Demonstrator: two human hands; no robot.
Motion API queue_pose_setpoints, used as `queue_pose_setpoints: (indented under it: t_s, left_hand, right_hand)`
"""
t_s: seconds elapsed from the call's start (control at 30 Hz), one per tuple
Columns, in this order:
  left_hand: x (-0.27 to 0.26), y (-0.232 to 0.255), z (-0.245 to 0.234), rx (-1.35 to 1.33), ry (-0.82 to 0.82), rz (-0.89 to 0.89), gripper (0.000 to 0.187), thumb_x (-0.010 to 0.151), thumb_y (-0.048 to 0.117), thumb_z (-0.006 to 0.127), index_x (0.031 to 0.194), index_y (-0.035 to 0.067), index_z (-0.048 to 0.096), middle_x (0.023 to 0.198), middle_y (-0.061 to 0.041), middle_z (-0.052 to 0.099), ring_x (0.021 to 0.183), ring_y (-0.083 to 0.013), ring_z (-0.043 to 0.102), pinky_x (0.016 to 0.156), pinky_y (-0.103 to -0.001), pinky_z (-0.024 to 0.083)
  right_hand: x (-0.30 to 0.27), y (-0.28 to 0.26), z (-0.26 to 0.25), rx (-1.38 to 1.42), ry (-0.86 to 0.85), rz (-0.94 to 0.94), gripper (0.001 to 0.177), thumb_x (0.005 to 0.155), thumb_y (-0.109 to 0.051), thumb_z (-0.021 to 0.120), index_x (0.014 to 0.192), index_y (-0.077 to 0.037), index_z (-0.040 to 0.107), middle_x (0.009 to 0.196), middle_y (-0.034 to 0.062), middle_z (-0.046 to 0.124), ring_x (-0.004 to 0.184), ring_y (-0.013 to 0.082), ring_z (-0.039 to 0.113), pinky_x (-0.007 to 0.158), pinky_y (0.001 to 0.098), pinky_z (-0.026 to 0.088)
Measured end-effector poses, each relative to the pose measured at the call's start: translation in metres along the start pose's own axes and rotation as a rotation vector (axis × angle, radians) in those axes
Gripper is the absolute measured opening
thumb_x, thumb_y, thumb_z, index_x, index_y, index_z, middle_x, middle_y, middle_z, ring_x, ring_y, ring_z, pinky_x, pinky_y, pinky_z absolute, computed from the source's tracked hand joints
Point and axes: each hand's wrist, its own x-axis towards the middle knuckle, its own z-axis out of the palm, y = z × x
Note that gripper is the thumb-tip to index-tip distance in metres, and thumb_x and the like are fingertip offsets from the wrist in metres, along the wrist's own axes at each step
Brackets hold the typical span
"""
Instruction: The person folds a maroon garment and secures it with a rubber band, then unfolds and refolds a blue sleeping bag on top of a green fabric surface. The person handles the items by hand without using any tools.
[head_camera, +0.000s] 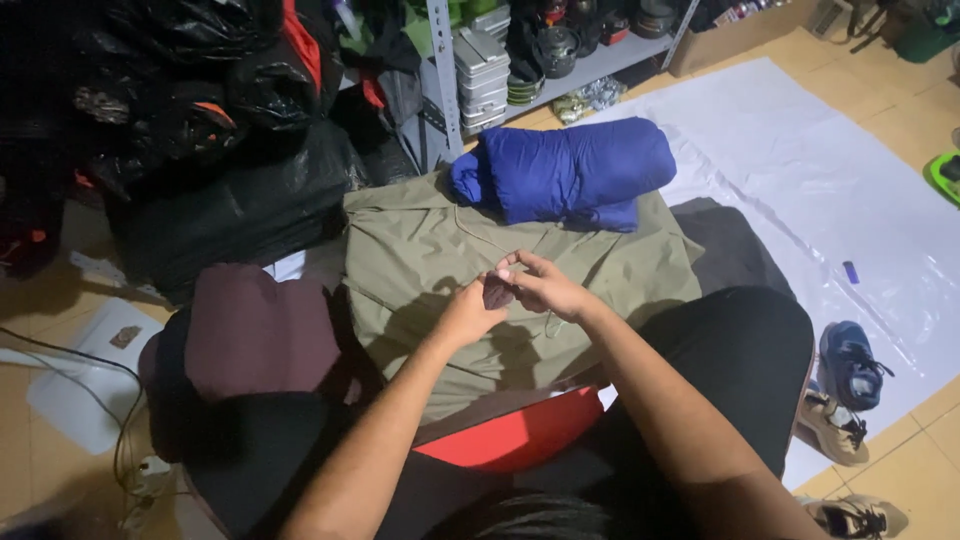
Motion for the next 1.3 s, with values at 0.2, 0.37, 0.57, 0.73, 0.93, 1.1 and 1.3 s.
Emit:
queue_pose_setpoints:
  t_s: [0.2, 0.37, 0.57, 0.73, 0.93, 1.1, 1.3]
  left_hand:
    - [-0.028, 0.025, -0.022, -0.094, -0.091, -0.011, 0.042, 0.086, 0.027, 0.074, 0.120, 0.001, 0.070, 0.120, -0.023, 0.072, 0.120, -0.0386, 0.066, 0.096, -0.047, 0.052]
    - [-0.031, 0.027, -0.034, -0.044, -0.192, -0.027, 0.046, 0.088, 0.034, 0.071, 0.124, 0.004, 0.071, 0.126, -0.020, 0.072, 0.123, -0.0356, 0.065, 0.100, -0.046, 0.052]
    - [-0.027, 0.019, -0.028, -0.048, -0.321, -0.047, 0.043, 0.091, 0.036, 0.068, 0.116, 0.001, 0.073, 0.108, -0.018, 0.074, 0.099, -0.0295, 0.071, 0.088, -0.042, 0.056]
    - [-0.024, 0.011, -0.025, -0.141, -0.388, -0.061, 0.031, 0.098, 0.025, 0.061, 0.093, -0.002, 0.076, 0.089, -0.021, 0.078, 0.078, -0.0283, 0.077, 0.077, -0.038, 0.059]
    - [-0.017, -0.001, -0.024, -0.341, -0.327, -0.086, 0.038, 0.092, 0.030, 0.068, 0.068, 0.001, 0.066, 0.054, -0.008, 0.061, 0.046, -0.0181, 0.058, 0.050, -0.028, 0.046]
    - [-0.040, 0.040, -0.040, -0.777, -0.343, -0.187, 0.042, 0.091, 0.029, 0.074, 0.064, 0.003, 0.056, 0.050, -0.002, 0.038, 0.035, -0.0099, 0.039, 0.040, -0.026, 0.035]
    - [-0.034, 0.033, -0.042, -0.738, -0.376, -0.174, 0.036, 0.089, 0.020, 0.070, 0.059, 0.003, 0.057, 0.054, -0.005, 0.041, 0.039, -0.0122, 0.043, 0.044, -0.029, 0.035]
  right_hand:
    - [0.001, 0.001, -0.029, -0.239, 0.116, -0.034, 0.020, 0.089, -0.030, 0.076, 0.095, -0.012, 0.073, 0.064, 0.0029, 0.057, 0.055, 0.0086, 0.046, 0.048, 0.0201, 0.028]
    - [-0.014, -0.018, -0.030, -0.378, 0.028, -0.100, 0.016, 0.078, -0.017, 0.086, 0.089, -0.007, 0.082, 0.071, 0.0020, 0.061, 0.072, 0.0130, 0.054, 0.071, 0.0266, 0.044]
    - [-0.005, -0.002, -0.047, -0.462, -0.001, -0.135, 0.018, 0.083, -0.019, 0.087, 0.095, -0.007, 0.083, 0.090, 0.0109, 0.078, 0.089, 0.0231, 0.068, 0.090, 0.0376, 0.050]
    - [0.001, 0.014, -0.039, -0.582, 0.049, -0.121, 0.021, 0.093, -0.024, 0.079, 0.105, -0.006, 0.080, 0.099, 0.0148, 0.080, 0.099, 0.0306, 0.073, 0.095, 0.0433, 0.052]
    - [0.001, 0.009, -0.019, -0.730, 0.083, -0.312, 0.019, 0.100, -0.025, 0.068, 0.103, -0.006, 0.073, 0.086, 0.0125, 0.073, 0.083, 0.0301, 0.070, 0.082, 0.0422, 0.053]
    - [0.003, 0.007, -0.008, -0.863, 0.268, -0.392, 0.018, 0.104, -0.026, 0.063, 0.103, -0.008, 0.067, 0.078, 0.0096, 0.062, 0.071, 0.0259, 0.061, 0.070, 0.0384, 0.047]
    - [0.016, 0.022, -0.012, -0.723, 0.252, -0.387, 0.017, 0.104, -0.022, 0.062, 0.106, -0.006, 0.068, 0.082, 0.0116, 0.066, 0.071, 0.0244, 0.061, 0.066, 0.0373, 0.048]
